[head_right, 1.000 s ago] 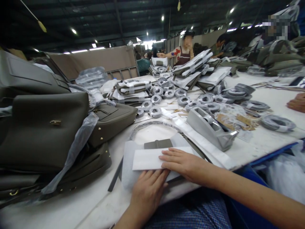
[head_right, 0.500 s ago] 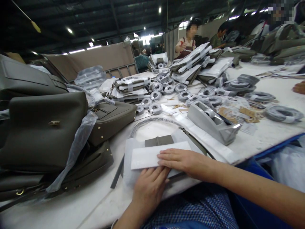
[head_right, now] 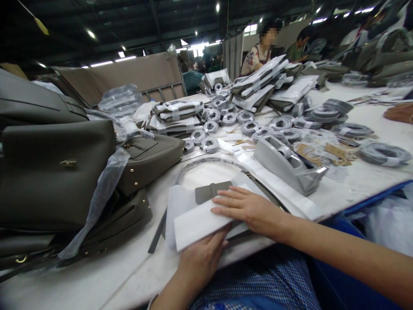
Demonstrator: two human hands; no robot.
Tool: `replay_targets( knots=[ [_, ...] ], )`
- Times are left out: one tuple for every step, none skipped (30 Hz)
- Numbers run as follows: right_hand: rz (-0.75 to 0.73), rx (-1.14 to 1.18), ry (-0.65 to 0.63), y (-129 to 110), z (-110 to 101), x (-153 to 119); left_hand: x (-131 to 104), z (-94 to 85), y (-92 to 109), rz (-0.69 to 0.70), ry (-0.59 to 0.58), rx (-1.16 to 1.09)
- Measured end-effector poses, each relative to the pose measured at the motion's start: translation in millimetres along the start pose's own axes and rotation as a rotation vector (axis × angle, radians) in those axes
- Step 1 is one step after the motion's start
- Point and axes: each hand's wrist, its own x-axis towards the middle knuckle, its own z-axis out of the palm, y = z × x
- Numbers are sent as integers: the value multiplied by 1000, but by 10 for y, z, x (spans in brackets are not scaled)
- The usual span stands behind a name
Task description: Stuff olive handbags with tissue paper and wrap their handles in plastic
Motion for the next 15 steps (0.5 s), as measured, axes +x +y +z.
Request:
replay_targets(
  knots=[
    [7,-9,-38,7,75,-21,1,-9,10,-19,-24,-30],
    [21,-17,-65,13,144,-42,4,-19,18,-27,-42,-60],
    [37,-28,-77,15,200,-59,7,-30,24,-25,-48,-83],
    [53,-41,-78,12,239,-72,11,-40,28,-22,-46,-94],
    [62,-54,-72,4,260,-80,14,-49,30,-19,-41,-100],
    [64,-67,-57,-10,267,-85,17,-56,31,-17,-38,-106],
    [67,-82,-39,-27,265,-88,18,-60,31,-16,-34,-111],
    [72,-99,-22,-48,259,-89,19,-61,30,-17,-31,-116],
    [82,-117,-4,-70,256,-89,20,-59,27,-16,-28,-120],
    [94,-134,10,-92,258,-88,21,-54,24,-11,-23,-117],
    [108,-150,22,-114,266,-87,22,-46,19,1,-13,-107],
    [126,-163,30,-135,282,-85,23,-36,12,17,3,-90],
    [145,-173,35,-154,303,-83,23,-25,4,36,27,-67],
    [166,-178,38,-171,326,-79,20,-15,-5,56,57,-42],
    [188,-180,41,-186,349,-75,16,-8,-15,75,94,-19]
  ],
)
